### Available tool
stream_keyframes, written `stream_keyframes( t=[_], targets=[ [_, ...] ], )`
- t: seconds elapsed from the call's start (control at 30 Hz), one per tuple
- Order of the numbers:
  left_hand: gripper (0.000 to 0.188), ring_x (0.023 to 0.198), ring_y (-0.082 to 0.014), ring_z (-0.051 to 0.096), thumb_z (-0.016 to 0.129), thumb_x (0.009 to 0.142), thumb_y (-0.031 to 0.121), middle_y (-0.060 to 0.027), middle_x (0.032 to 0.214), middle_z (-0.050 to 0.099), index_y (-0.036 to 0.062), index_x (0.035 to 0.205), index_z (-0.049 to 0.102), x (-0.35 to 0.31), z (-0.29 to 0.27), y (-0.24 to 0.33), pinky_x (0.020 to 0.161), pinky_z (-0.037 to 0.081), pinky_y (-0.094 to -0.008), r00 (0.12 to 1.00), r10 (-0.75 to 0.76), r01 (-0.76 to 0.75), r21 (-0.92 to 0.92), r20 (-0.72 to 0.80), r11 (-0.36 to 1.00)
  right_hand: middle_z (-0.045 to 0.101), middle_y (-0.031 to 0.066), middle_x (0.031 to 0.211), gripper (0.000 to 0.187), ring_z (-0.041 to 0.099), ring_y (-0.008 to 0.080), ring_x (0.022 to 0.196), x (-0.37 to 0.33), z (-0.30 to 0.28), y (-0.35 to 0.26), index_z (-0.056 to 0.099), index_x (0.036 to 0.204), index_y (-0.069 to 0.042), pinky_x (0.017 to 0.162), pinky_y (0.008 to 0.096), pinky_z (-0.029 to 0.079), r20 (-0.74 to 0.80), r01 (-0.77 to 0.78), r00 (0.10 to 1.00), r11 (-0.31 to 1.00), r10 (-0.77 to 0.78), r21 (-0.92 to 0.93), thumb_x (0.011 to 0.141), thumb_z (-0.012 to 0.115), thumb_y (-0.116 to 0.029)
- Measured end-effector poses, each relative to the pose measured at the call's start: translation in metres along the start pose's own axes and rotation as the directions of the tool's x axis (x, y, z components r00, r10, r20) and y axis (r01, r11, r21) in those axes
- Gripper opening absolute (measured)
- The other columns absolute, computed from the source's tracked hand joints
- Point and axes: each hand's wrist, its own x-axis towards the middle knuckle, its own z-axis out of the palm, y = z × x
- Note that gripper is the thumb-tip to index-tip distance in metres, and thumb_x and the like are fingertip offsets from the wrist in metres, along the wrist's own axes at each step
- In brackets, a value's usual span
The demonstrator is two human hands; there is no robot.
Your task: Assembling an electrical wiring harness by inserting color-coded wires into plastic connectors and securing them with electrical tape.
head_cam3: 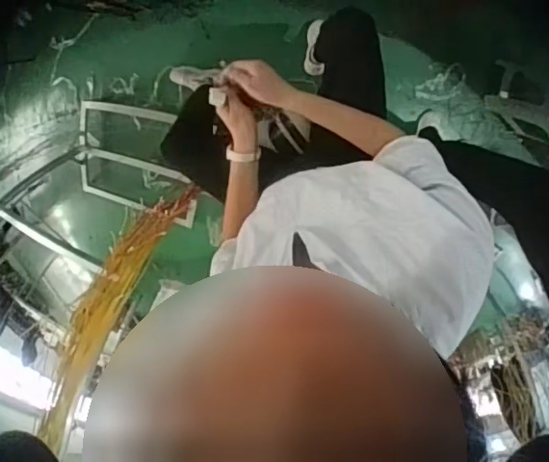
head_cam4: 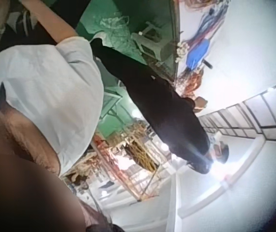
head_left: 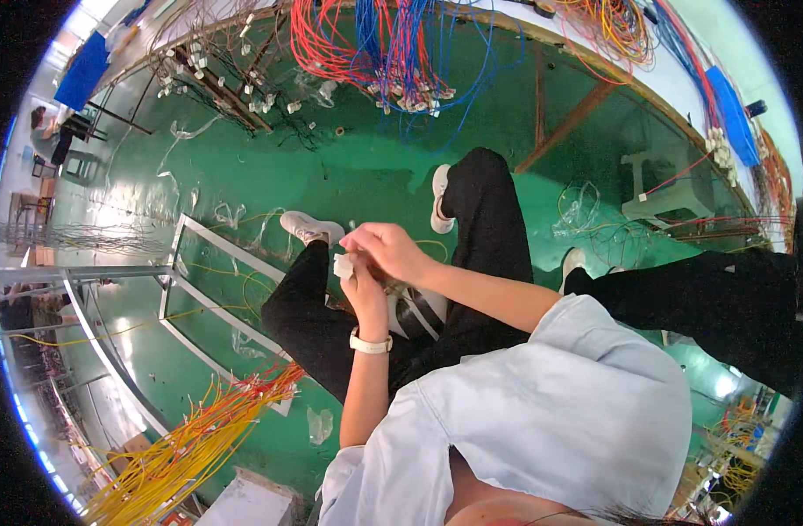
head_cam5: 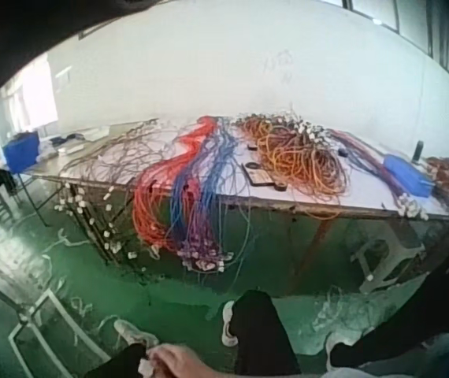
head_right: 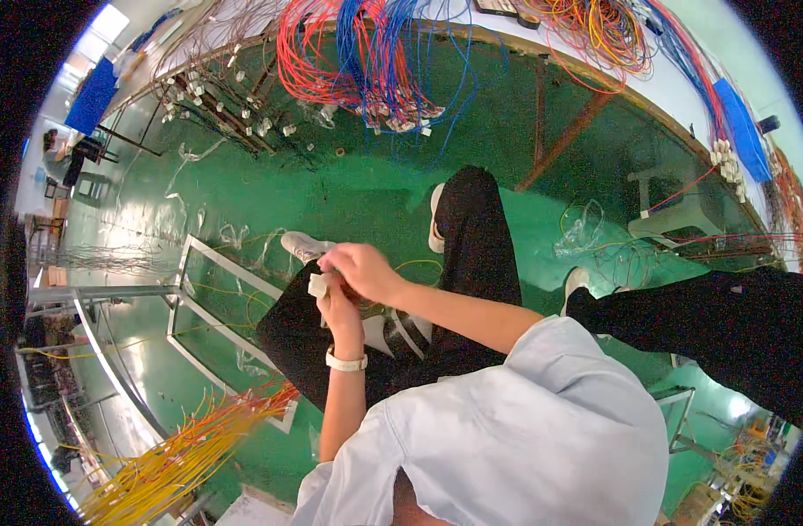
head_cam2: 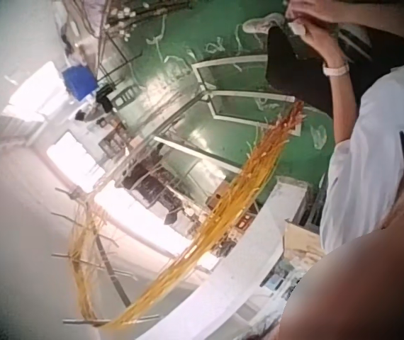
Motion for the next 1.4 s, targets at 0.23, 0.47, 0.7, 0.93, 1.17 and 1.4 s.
stream_keyframes(
  t=[0.23, 0.47, 0.7, 0.93, 1.17, 1.4],
  targets=[
    [0.033, 0.053, -0.0131, 0.05, 0.042, 0.099, 0.033, -0.0098, 0.081, 0.062, 0.0082, 0.078, 0.046, -0.005, -0.049, 0.001, 0.05, 0.039, -0.0244, 0.986, -0.154, 0.131, -0.261, -0.071, 0.957, 0.044, -0.0001, 0.05, 0.019, 0.038, 0.0106, 0.037, 0.123, -0.088, 0.066, 0.061, 0.081, -0.005, 0.034, 0.0279, 0.025, -0.391, -0.162, 0.855, 0.893, 0.34, 0.421, 0.087, 0.054, -0.022],
    [0.029, 0.045, -0.0076, 0.029, 0.042, 0.1, 0.029, 0.0005, 0.062, 0.042, 0.0099, 0.079, 0.046, -0.014, -0.05, -0.012, 0.043, 0.024, -0.0235, 0.933, -0.346, 0.36, -0.319, 0.1, 0.877, 0.065, 0.021, 0.093, 0.042, 0.064, 0.0351, 0.085, 0.19, -0.188, 0.113, 0.061, 0.1, -0.002, 0.074, 0.0424, 0.05, -0.658, -0.274, 0.696, 0.742, -0.286, -0.612, 0.069, 0.077, -0.025],
    [0.031, 0.042, -0.0075, 0.028, 0.045, 0.098, 0.03, -0.0003, 0.059, 0.042, 0.0096, 0.075, 0.044, -0.023, -0.033, -0.015, 0.039, 0.022, -0.023, 0.908, -0.395, 0.418, -0.316, 0.138, 0.852, 0.066, 0.0162, 0.103, 0.04, 0.063, 0.034, 0.093, 0.194, -0.218, 0.11, 0.063, 0.101, -0.004, 0.08, 0.0392, 0.05, -0.677, -0.186, 0.611, 0.757, -0.41, -0.626, 0.071, 0.076, -0.027],
    [0.04, 0.046, -0.0019, 0.025, 0.042, 0.098, 0.025, 0.0059, 0.065, 0.036, -0.005, 0.124, 0.05, -0.011, -0.038, -0.009, 0.041, 0.02, -0.0191, 0.681, -0.485, 0.732, -0.514, 0.548, 0.447, 0.067, 0.0165, 0.096, 0.04, 0.063, 0.0337, 0.091, 0.202, -0.213, 0.099, 0.067, 0.099, -0.008, 0.08, 0.0406, 0.05, -0.421, -0.125, 0.828, 0.611, -0.371, -0.782, 0.069, 0.074, -0.032],
    [0.034, 0.046, -0.0038, 0.027, 0.044, 0.096, 0.018, 0.0042, 0.064, 0.036, -0.0045, 0.12, 0.052, -0.023, -0.017, -0.011, 0.041, 0.021, -0.0195, 0.604, -0.452, 0.796, -0.476, 0.656, 0.374, 0.066, 0.0154, 0.097, 0.044, 0.061, 0.0337, 0.094, 0.214, -0.241, 0.101, 0.067, 0.102, -0.012, 0.083, 0.0432, 0.049, -0.343, -0.051, 0.852, 0.589, -0.395, -0.806, 0.068, 0.073, -0.04],
    [0.029, 0.044, -0.0041, 0.028, 0.044, 0.095, 0.017, 0.0041, 0.061, 0.036, -0.003, 0.113, 0.054, -0.031, -0.029, -0.017, 0.039, 0.021, -0.0195, 0.614, -0.51, 0.789, -0.455, 0.603, 0.412, 0.066, 0.0151, 0.098, 0.042, 0.061, 0.0317, 0.096, 0.217, -0.209, 0.076, 0.07, 0.094, -0.014, 0.086, 0.0411, 0.046, -0.395, -0.225, 0.899, 0.574, -0.189, -0.787, 0.069, 0.07, -0.046]
  ],
)
